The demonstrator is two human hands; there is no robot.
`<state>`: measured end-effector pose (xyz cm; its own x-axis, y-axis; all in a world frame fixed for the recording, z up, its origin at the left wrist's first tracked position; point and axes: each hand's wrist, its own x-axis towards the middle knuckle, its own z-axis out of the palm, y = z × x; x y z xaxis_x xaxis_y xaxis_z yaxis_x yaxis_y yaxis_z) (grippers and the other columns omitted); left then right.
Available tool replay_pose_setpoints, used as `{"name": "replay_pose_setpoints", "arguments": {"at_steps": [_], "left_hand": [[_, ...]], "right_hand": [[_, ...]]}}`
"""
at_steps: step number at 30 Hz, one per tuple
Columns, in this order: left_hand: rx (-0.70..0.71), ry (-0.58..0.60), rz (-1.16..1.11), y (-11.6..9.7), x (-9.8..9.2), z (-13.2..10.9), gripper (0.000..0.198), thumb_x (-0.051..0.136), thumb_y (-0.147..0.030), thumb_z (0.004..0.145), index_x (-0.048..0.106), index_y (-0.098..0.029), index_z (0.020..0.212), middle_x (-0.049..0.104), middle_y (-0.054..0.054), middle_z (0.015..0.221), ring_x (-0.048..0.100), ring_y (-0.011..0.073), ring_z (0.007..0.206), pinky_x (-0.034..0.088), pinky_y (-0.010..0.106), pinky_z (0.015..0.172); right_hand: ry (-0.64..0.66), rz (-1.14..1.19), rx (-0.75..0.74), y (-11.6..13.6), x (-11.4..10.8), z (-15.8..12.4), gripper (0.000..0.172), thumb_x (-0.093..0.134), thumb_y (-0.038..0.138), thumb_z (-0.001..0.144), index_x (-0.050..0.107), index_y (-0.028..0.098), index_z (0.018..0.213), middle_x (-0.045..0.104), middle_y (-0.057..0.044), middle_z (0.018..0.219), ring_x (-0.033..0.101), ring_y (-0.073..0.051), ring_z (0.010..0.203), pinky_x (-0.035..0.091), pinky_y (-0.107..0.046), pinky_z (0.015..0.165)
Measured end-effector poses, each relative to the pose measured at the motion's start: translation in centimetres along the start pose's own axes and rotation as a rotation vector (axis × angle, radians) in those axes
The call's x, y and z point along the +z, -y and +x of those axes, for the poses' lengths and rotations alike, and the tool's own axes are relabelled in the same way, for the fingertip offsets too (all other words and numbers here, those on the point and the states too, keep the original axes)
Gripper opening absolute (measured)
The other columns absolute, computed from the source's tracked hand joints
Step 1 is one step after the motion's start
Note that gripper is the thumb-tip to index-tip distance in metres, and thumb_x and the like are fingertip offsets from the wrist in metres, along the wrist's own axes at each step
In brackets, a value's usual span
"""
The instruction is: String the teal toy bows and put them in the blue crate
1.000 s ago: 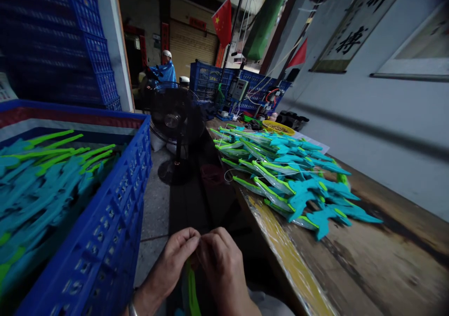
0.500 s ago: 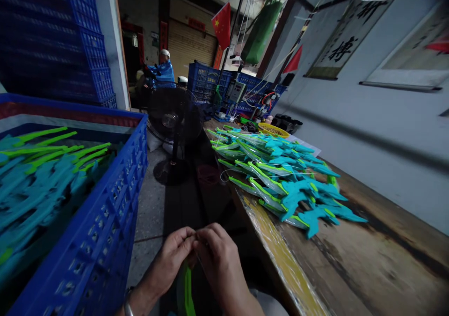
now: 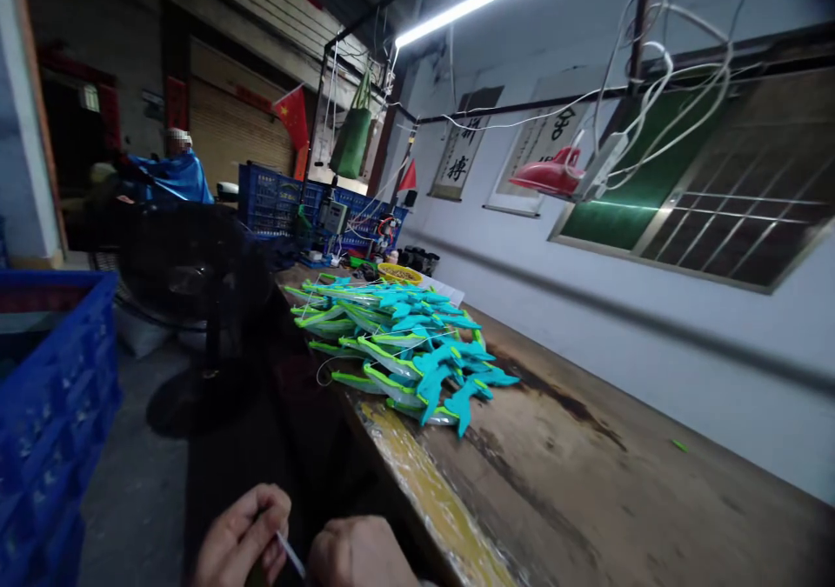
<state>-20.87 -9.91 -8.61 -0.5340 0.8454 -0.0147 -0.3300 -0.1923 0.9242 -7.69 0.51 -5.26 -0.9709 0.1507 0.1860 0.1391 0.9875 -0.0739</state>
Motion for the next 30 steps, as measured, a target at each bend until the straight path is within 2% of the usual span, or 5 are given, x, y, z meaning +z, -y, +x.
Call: {"name": "replay_pose_setpoints", "arguments": {"at_steps": [7,11,16,24,30], "left_hand": [[0.037,0.045,0.085,-1.4,3.3,-0.6,0.045,0.073,-0.059,0.078,0.057,-0.018,0.067,0.045,-0.004,0.057,0.042,0.0106,0.051,0.038,0.022,0.049],[0.029,-0.004,0.101,-0.9,2.9,-0.7,0.044,0.072,-0.058,0.078,0.057,-0.018,0.069,0.045,-0.006,0.055,0.041,0.0101,0.049,0.037,0.022,0.048],[0.044,-0.004,0.147,-0.8,2.6,-1.1,0.039,0.069,-0.054,0.082,0.056,-0.019,0.071,0.046,-0.006,0.054,0.043,0.0101,0.049,0.036,0.022,0.049],[0.045,-0.006,0.192,-0.9,2.7,-1.7,0.034,0.067,-0.049,0.086,0.058,-0.019,0.072,0.050,-0.005,0.057,0.046,0.0107,0.052,0.038,0.022,0.051],[0.036,-0.032,0.165,0.4,2.2,-1.3,0.037,0.071,-0.052,0.082,0.060,-0.018,0.073,0.048,-0.005,0.056,0.046,0.0108,0.050,0.037,0.022,0.049]], "right_hand": [[-0.276,0.568,0.373,0.6,-6.0,-3.2,0.014,0.053,0.013,0.078,0.064,0.018,0.070,0.062,-0.001,0.067,0.057,-0.012,0.059,0.037,-0.021,0.054],[-0.303,0.760,0.478,0.7,-4.8,-4.1,0.007,0.056,0.015,0.076,0.062,0.018,0.079,0.059,0.000,0.070,0.054,-0.014,0.063,0.039,-0.023,0.057],[-0.291,0.919,0.472,1.5,-3.0,-4.2,0.022,0.066,0.016,0.069,0.058,0.019,0.090,0.054,0.002,0.077,0.050,-0.015,0.069,0.040,-0.024,0.061],[-0.392,0.774,0.429,3.0,-2.0,-3.0,0.006,0.061,0.022,0.080,0.056,0.019,0.079,0.053,0.002,0.069,0.048,-0.013,0.061,0.035,-0.023,0.055],[-0.484,0.713,0.419,3.0,-1.9,-2.5,0.011,0.052,0.014,0.078,0.050,0.020,0.069,0.050,0.003,0.063,0.048,-0.011,0.056,0.035,-0.020,0.051]]}}
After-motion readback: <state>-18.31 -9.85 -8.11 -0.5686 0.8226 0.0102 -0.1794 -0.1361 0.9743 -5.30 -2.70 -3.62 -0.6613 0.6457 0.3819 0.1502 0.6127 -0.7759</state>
